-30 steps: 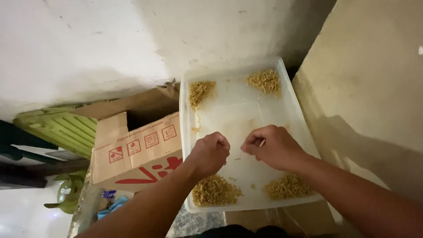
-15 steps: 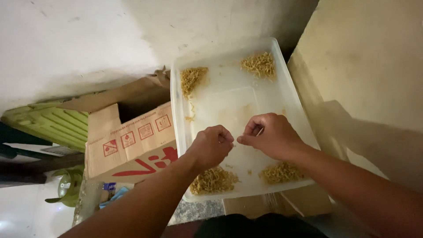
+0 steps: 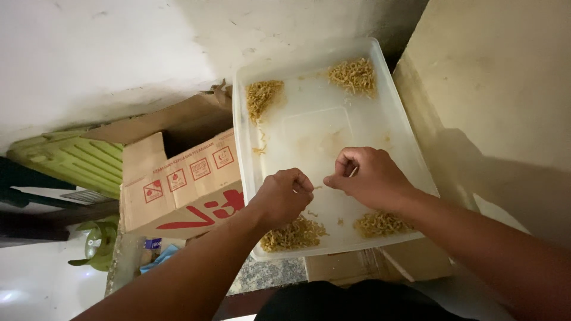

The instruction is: The person uses both hands to gather and separate small piles of sprouted grains on a white tray. They repeatedly pick up portions, pull them apart, and place them back into distinct piles at the corners of the tray.

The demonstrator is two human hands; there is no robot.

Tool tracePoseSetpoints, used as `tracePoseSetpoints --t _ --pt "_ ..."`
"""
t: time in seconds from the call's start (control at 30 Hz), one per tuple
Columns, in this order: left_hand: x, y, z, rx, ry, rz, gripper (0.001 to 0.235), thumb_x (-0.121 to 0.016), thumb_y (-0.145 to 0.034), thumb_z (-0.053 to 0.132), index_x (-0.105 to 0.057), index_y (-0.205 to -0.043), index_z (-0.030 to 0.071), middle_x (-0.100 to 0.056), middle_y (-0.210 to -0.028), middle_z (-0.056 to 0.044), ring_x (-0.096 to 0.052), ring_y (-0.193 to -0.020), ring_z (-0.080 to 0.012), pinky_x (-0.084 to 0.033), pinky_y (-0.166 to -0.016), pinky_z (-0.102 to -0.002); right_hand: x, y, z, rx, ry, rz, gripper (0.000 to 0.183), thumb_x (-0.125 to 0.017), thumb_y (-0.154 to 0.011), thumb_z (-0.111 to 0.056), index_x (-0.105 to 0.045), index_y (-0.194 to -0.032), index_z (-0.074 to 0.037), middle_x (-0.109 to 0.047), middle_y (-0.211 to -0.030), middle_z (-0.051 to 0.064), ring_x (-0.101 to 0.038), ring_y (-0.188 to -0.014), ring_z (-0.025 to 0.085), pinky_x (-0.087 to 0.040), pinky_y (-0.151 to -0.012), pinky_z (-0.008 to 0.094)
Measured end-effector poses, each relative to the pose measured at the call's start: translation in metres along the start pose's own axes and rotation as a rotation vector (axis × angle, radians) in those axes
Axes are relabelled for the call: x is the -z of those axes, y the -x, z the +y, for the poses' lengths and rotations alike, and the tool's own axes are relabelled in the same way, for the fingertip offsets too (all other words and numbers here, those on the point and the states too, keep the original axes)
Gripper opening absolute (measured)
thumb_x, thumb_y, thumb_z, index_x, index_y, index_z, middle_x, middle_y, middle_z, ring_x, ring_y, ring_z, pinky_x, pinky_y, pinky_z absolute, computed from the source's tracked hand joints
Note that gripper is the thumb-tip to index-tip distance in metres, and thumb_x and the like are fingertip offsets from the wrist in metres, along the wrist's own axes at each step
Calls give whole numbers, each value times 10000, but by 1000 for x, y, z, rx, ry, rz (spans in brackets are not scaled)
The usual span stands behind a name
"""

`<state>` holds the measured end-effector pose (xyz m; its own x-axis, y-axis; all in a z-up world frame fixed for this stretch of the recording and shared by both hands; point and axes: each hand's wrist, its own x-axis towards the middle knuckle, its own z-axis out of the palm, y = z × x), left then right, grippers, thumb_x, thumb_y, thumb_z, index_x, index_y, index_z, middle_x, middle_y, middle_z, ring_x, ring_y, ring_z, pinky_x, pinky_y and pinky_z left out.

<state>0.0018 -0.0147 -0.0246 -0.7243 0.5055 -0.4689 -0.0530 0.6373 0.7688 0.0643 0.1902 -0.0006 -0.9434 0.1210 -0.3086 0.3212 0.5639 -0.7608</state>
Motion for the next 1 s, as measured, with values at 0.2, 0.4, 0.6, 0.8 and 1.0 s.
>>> tracePoseSetpoints --t 0.2,0.4,0.6,0.8,1.0 --pt "2 0 -7 -36 -11 4 186 -721 -840 186 -696 -962 47 -751 -845 -87 -710 -743 -172 -587 -666 -336 -4 2 4 108 -61 16 291 -828 -782 -290 -654 -734 -61 -693 -657 34 -643 -609 119 -525 -577 321" --pt "-4 6 -6 -91 -122 54 228 -732 -830 226 -714 -972 48 -747 -854 -95 -729 -793 -195 -587 -718 -346 -5 4 1 30 -42 -34 304 -822 -803 -304 -655 -750 -55 -709 -678 67 -637 -611 155 -514 -579 347" --pt "-3 9 -3 13 1 23 227 -739 -832 230 -679 -936 38 -735 -834 -100 -720 -726 -203 -588 -657 -358 1 -2 5 76 5 -28 304 -817 -813 -318 -663 -765 -60 -721 -695 46 -692 -636 135 -544 -598 330" --pt "-3 7 -8 -35 -80 46 219 -738 -875 225 -666 -943 30 -723 -818 -95 -705 -728 -173 -577 -663 -342 -1 5 0 9 -26 -57 291 -819 -813 -297 -664 -793 -51 -721 -708 64 -669 -644 163 -541 -613 361" --pt "-14 7 -17 -13 -11 65 176 -672 -929 211 -598 -985 61 -720 -811 -109 -698 -718 -190 -570 -654 -375 -8 2 15 132 -36 -115 286 -839 -779 -311 -736 -832 -50 -759 -785 52 -717 -735 151 -583 -681 332"
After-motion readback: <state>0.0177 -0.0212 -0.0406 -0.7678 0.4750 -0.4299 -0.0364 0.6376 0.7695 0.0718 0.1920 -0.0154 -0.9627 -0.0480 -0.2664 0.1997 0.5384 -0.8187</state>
